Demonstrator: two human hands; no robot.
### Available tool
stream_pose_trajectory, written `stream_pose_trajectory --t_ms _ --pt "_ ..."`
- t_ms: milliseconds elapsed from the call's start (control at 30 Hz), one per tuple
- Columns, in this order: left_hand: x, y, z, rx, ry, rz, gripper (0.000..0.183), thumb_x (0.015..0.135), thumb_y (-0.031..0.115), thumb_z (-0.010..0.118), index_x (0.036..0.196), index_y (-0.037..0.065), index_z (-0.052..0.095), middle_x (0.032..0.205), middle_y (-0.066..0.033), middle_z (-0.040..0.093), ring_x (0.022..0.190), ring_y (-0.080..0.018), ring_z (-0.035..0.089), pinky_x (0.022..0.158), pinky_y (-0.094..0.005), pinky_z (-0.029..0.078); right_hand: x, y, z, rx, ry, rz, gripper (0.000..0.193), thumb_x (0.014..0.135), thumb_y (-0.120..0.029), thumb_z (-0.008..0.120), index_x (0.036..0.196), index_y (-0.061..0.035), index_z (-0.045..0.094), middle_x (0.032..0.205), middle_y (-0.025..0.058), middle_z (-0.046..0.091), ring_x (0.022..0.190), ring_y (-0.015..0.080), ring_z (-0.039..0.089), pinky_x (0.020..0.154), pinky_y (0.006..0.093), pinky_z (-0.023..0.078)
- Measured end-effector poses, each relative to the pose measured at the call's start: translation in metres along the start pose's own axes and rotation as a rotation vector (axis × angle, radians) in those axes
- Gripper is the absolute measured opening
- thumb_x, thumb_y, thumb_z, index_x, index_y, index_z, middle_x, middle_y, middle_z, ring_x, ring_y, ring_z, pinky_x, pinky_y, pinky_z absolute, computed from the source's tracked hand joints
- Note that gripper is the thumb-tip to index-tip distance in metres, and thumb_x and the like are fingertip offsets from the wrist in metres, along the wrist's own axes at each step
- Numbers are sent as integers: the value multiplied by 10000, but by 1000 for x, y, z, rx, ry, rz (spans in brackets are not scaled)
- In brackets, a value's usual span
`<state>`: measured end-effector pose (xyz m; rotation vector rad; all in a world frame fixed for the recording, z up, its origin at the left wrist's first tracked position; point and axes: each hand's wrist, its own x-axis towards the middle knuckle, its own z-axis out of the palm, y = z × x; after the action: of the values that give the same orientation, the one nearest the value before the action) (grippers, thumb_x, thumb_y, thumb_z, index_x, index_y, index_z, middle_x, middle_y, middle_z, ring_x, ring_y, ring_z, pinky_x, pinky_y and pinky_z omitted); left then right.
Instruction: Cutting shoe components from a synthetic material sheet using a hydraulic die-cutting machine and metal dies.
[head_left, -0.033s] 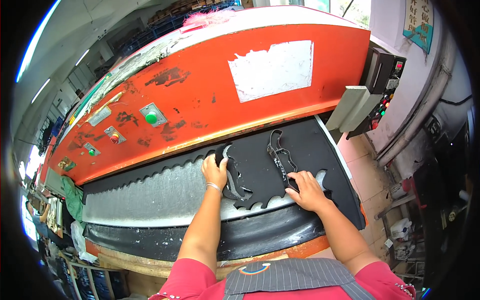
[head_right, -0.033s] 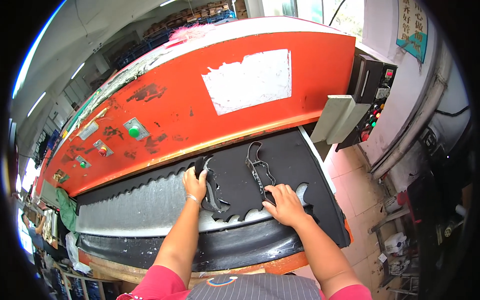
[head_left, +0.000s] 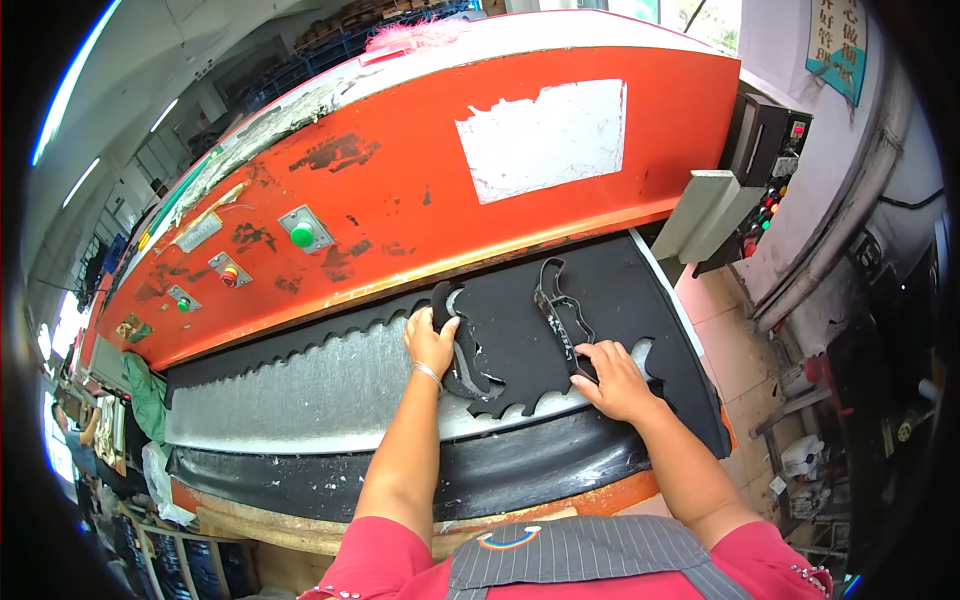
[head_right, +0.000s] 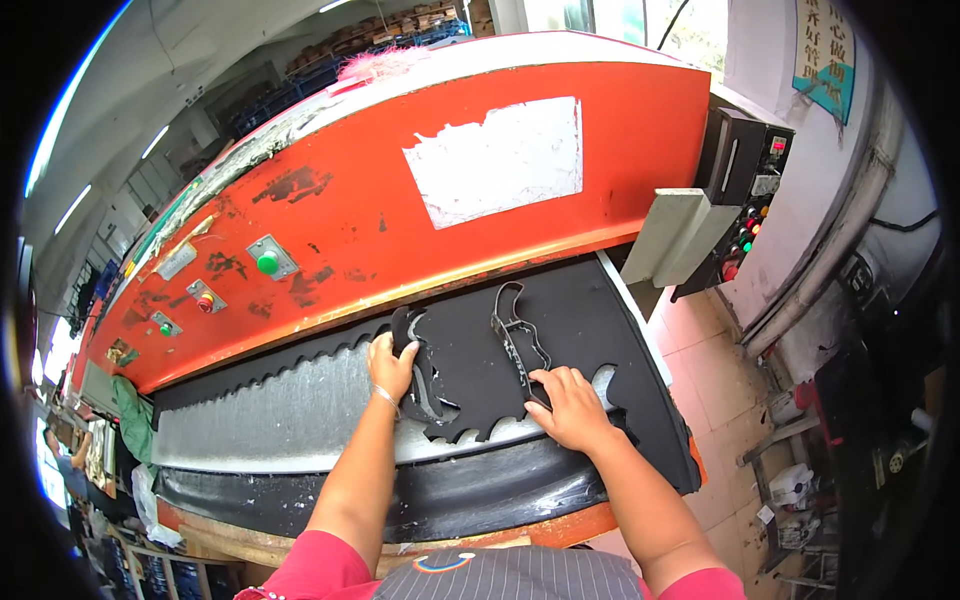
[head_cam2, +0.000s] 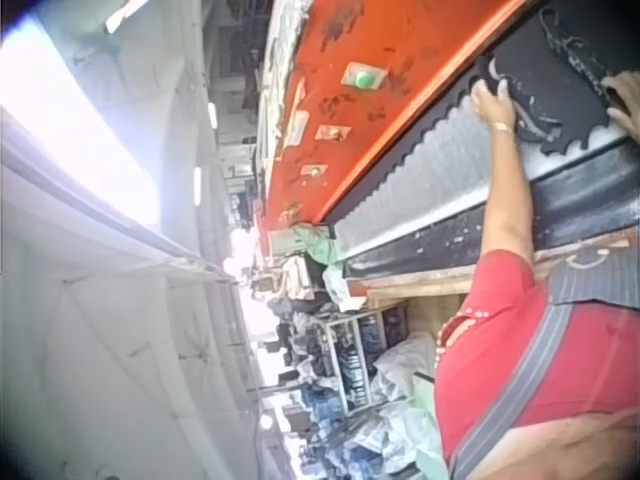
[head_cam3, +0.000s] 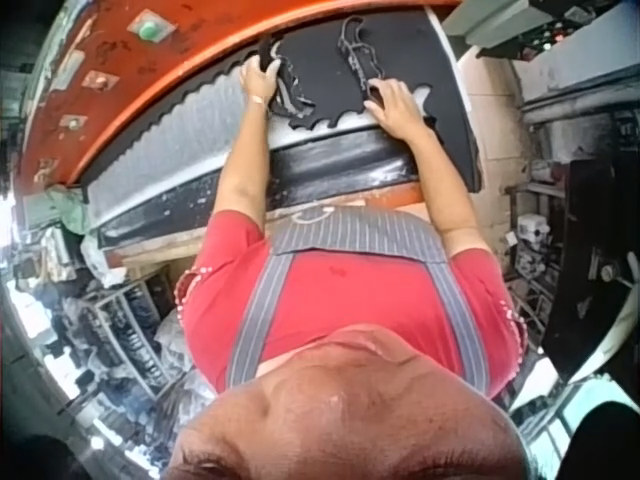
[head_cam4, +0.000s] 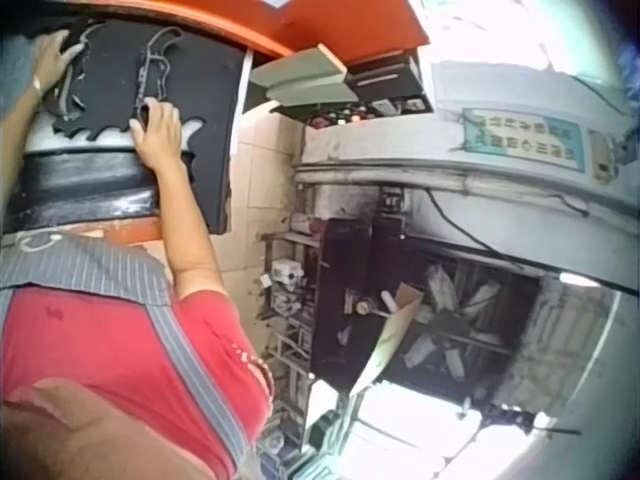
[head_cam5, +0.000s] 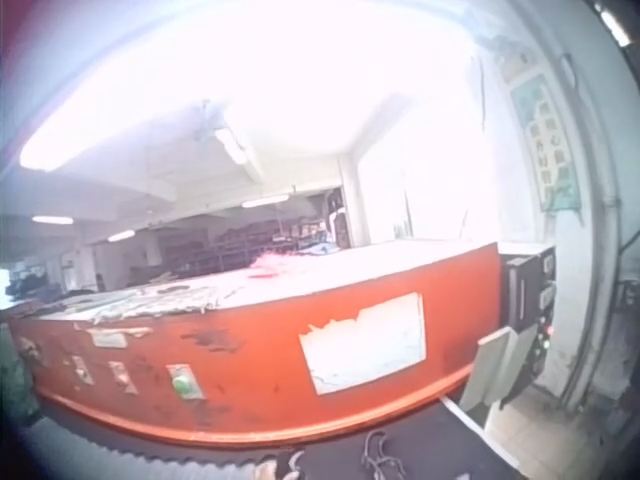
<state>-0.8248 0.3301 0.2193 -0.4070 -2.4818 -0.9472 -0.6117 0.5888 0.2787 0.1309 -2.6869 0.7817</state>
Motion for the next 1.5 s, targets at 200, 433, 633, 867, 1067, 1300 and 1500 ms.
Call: stream_pose_trajectory --t_ms 200,433,633,867,1067,1300,1500 --pt "2 -39 13 -360 -5 -132 311 798 188 667 1042 3 610 1074 -208 621 1029 -375 573 903 -415 433 6 -7 2 14 3 -46 460 813 -228 660 1197 -50 480 1043 163 519 973 348 499 862 414 416" --pt "-5 -16 10 -627 52 -161 135 806 99 666 895 20 601 805 -134 639 749 -310 595 723 -396 468 5 3 6 7 27 -40 459 817 -269 652 1201 -79 490 1037 146 522 969 337 503 865 417 420" --pt "29 34 -11 -178 -377 -251 507 708 405 754 980 -7 639 958 -177 679 917 -319 646 810 -392 486 4 12 -5 52 -53 -13 513 783 -302 681 1206 -66 512 1072 175 558 1020 355 503 896 433 409" --pt "39 30 -21 325 -655 -267 499 750 483 685 1051 85 684 1104 -226 631 1103 -383 561 927 -472 420 52 117 -114 353 514 132 465 824 -290 697 1178 -33 543 1039 98 567 842 160 562 771 304 479" --pt "9 26 -6 94 -362 -112 262 820 305 651 909 58 640 980 -165 638 1118 -392 479 982 -506 319 75 258 -260 -164 968 528 339 884 -230 572 1170 -48 564 1085 197 602 982 344 592 870 396 471" --pt "-5 17 -2 -20 -211 -111 169 808 184 654 861 40 584 903 -160 599 1031 -377 462 972 -497 287 117 328 -283 -318 953 765 445 895 -161 518 1319 -45 452 1281 219 510 1193 360 488 1009 404 392" --pt "-6 17 1 49 -215 30 123 789 72 643 869 37 557 910 -162 525 924 -347 479 844 -435 366 126 360 -292 -322 1068 714 332 872 -112 567 1202 -81 577 1135 196 618 1058 334 592 916 396 454"
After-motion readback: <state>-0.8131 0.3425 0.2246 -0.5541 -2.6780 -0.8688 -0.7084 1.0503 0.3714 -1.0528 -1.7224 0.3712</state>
